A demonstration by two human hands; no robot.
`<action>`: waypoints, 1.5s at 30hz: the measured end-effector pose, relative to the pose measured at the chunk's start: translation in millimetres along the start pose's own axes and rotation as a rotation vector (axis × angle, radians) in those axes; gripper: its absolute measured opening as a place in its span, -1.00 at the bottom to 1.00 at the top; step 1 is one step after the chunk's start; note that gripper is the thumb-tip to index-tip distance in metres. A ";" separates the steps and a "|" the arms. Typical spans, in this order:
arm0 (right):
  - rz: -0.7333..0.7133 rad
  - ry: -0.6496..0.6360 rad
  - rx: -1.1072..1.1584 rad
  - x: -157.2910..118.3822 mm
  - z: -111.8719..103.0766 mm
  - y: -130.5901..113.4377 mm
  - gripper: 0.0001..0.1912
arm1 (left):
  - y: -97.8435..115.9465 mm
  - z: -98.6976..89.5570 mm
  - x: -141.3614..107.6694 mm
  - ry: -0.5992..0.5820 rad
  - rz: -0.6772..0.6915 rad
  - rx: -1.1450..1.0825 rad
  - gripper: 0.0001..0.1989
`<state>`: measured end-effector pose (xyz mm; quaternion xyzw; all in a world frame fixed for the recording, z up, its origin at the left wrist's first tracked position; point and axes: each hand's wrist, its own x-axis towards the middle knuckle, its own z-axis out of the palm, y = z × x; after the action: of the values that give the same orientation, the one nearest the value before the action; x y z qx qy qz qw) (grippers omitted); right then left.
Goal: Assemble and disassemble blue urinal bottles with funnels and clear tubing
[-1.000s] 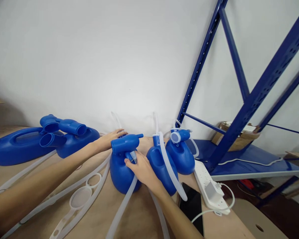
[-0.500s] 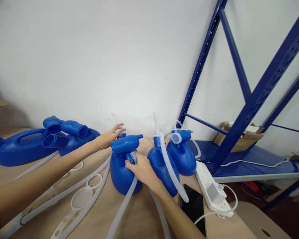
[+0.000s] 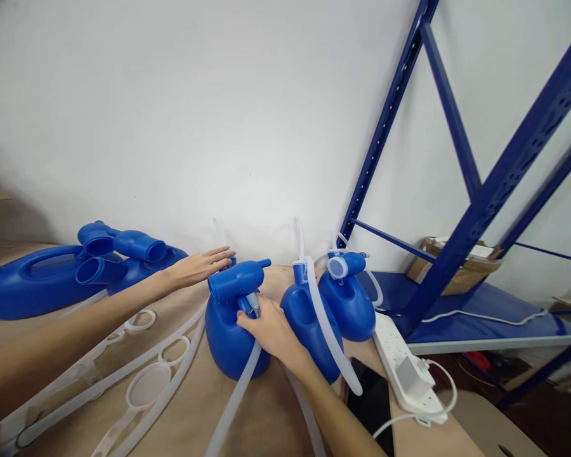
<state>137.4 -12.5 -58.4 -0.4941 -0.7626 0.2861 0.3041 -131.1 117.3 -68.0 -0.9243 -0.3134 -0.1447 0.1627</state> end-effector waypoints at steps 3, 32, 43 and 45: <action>0.004 -0.008 0.011 -1.6 -0.7 -1.5 -0.78 | 3.1 -1.7 0.9 -0.018 0.014 -0.015 -0.54; 0.008 -0.005 0.036 1.8 2.0 4.3 -0.80 | -10.8 -25.6 -2.0 0.077 -0.274 -0.381 -0.23; 0.015 -0.007 0.052 0.1 2.5 4.2 -0.78 | 21.9 -4.6 2.4 0.117 -0.494 -0.424 -0.47; 0.010 -0.018 0.052 -0.1 1.9 3.2 -0.78 | 24.7 -4.5 3.5 0.129 -0.534 -0.432 -0.44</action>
<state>137.9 -11.7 -62.0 -0.4871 -0.7551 0.3119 0.3087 -113.7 98.9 -67.9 -0.8117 -0.4954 -0.3033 -0.0611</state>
